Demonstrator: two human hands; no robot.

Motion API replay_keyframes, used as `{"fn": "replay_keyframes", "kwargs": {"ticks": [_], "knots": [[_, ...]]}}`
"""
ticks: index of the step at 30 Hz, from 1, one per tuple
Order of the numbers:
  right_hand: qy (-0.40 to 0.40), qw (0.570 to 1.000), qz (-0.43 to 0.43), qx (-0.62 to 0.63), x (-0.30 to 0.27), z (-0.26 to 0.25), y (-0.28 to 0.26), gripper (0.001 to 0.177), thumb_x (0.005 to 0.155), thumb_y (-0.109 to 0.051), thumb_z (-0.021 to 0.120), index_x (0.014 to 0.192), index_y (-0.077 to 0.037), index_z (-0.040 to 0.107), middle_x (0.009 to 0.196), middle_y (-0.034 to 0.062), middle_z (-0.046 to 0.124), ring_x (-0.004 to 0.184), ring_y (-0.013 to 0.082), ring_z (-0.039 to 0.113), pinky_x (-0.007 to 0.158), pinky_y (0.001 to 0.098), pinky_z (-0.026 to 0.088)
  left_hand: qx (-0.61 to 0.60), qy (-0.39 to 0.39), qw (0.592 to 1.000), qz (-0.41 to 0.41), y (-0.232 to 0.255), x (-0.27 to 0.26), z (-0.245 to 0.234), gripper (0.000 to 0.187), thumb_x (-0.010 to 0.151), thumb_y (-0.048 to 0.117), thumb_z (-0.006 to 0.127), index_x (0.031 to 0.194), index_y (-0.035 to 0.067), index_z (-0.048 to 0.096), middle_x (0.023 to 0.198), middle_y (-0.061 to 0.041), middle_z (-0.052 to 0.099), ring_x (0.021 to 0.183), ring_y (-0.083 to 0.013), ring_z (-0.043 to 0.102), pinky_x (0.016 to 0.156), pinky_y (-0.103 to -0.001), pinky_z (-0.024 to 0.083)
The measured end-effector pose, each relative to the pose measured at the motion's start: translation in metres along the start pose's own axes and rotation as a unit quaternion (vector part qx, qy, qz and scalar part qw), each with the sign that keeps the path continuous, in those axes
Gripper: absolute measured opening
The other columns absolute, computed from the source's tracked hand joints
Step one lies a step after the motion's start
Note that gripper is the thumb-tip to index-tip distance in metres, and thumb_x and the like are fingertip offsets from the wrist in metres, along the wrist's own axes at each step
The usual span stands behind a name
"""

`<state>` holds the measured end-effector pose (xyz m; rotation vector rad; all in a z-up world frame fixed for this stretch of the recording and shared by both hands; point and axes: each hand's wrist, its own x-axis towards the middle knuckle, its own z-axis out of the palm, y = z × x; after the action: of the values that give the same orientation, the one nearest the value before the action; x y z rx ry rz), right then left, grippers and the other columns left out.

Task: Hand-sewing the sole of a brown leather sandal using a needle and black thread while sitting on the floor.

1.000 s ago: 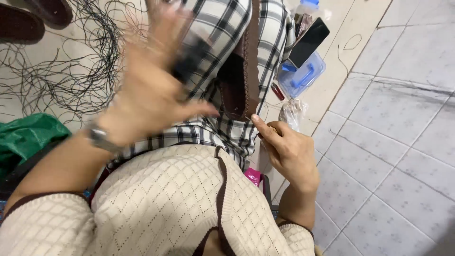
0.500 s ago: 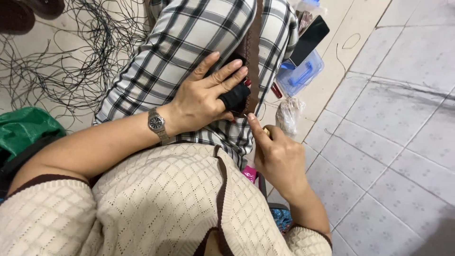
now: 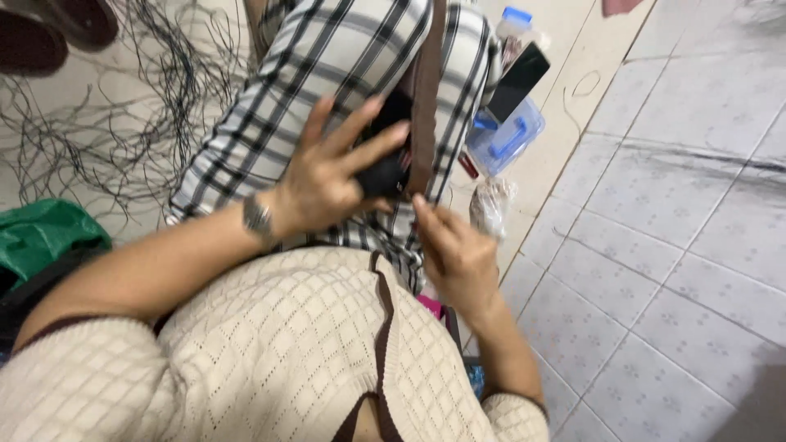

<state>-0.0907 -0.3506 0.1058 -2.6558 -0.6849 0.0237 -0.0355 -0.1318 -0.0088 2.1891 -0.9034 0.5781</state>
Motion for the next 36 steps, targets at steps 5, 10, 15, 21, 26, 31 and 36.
{"fn": "replay_keyframes", "kwargs": {"ticks": [5, 10, 15, 21, 26, 31, 36], "knots": [[0.027, 0.997, 0.002, -0.077, -0.013, 0.008, -0.006, 0.016, 0.095, -0.013, 0.065, 0.109, -0.009, 0.071, 0.094, 0.0087, 0.073, 0.074, 0.0241, 0.073, 0.061, 0.0334, 0.057, -0.245, -0.022, 0.96, -0.136, 0.026, -0.009, -0.049, 0.026, 0.087, 0.03, 0.083, 0.076, 0.007, 0.077, 0.117, -0.005, 0.073, 0.108, -0.0343, 0.063, 0.094, -0.044, 0.05], [0.026, 0.996, -0.001, -0.08, 0.008, -0.003, -0.006, 0.012, 0.096, -0.007, 0.06, 0.108, -0.007, 0.063, 0.089, 0.0063, 0.068, 0.073, 0.0223, 0.07, 0.059, 0.0307, 0.055, -0.657, -0.151, 0.638, -0.374, 0.031, 0.035, -0.084, 0.014, 0.098, 0.015, 0.063, 0.098, 0.006, 0.074, 0.09, -0.002, 0.064, 0.087, -0.013, 0.057, 0.079, -0.03, 0.05], [-0.008, 1.0, 0.012, -0.025, -0.003, 0.007, 0.005, 0.021, 0.093, -0.004, 0.065, 0.113, -0.008, 0.062, 0.087, 0.0064, 0.068, 0.068, 0.0216, 0.07, 0.057, 0.0289, 0.054, -0.513, -0.175, 0.673, -0.503, 0.041, 0.034, -0.072, 0.013, 0.095, 0.013, 0.07, 0.092, 0.004, 0.078, 0.059, -0.001, 0.065, 0.058, -0.01, 0.052, 0.058, -0.024, 0.047], [-0.031, 0.988, -0.012, -0.15, -0.006, -0.007, 0.001, 0.026, 0.097, -0.011, 0.058, 0.121, -0.019, 0.062, 0.09, -0.0007, 0.06, 0.068, 0.019, 0.065, 0.06, 0.0319, 0.053, -0.419, -0.294, 0.734, -0.446, 0.029, 0.031, -0.052, 0.024, 0.079, 0.015, 0.081, 0.102, 0.007, 0.08, 0.092, -0.015, 0.08, 0.089, -0.0253, 0.077, 0.074, -0.036, 0.06], [-0.196, 0.966, 0.097, -0.136, -0.001, -0.071, -0.027, 0.06, 0.087, -0.001, 0.059, 0.142, -0.025, 0.056, 0.078, 0.0106, 0.063, 0.053, 0.0331, 0.066, 0.048, 0.0434, 0.05, -0.427, -0.168, 0.809, -0.366, 0.036, 0.044, -0.056, 0.027, 0.079, 0.004, 0.08, 0.106, 0.002, 0.077, 0.078, -0.014, 0.073, 0.068, -0.0243, 0.072, 0.058, -0.033, 0.057], [-0.083, 0.971, 0.157, 0.158, -0.025, -0.051, 0.004, 0.038, 0.087, -0.006, 0.067, 0.125, -0.009, 0.068, 0.084, 0.0168, 0.07, 0.071, 0.0382, 0.071, 0.061, 0.0433, 0.055, -0.4, -0.109, 0.853, -0.316, 0.033, 0.024, -0.032, 0.022, 0.084, 0.001, 0.077, 0.105, -0.002, 0.075, 0.077, -0.014, 0.068, 0.067, -0.0334, 0.069, 0.056, -0.036, 0.055], [0.082, 0.908, 0.139, 0.387, -0.037, 0.022, 0.034, 0.007, 0.081, -0.008, 0.082, 0.085, -0.003, 0.079, 0.087, 0.0132, 0.072, 0.086, 0.0288, 0.073, 0.081, 0.0342, 0.058, -0.4, -0.058, 0.864, -0.299, 0.031, 0.025, -0.03, 0.026, 0.085, 0.008, 0.082, 0.108, -0.001, 0.073, 0.072, -0.012, 0.061, 0.062, -0.0279, 0.066, 0.053, -0.034, 0.052]]}}
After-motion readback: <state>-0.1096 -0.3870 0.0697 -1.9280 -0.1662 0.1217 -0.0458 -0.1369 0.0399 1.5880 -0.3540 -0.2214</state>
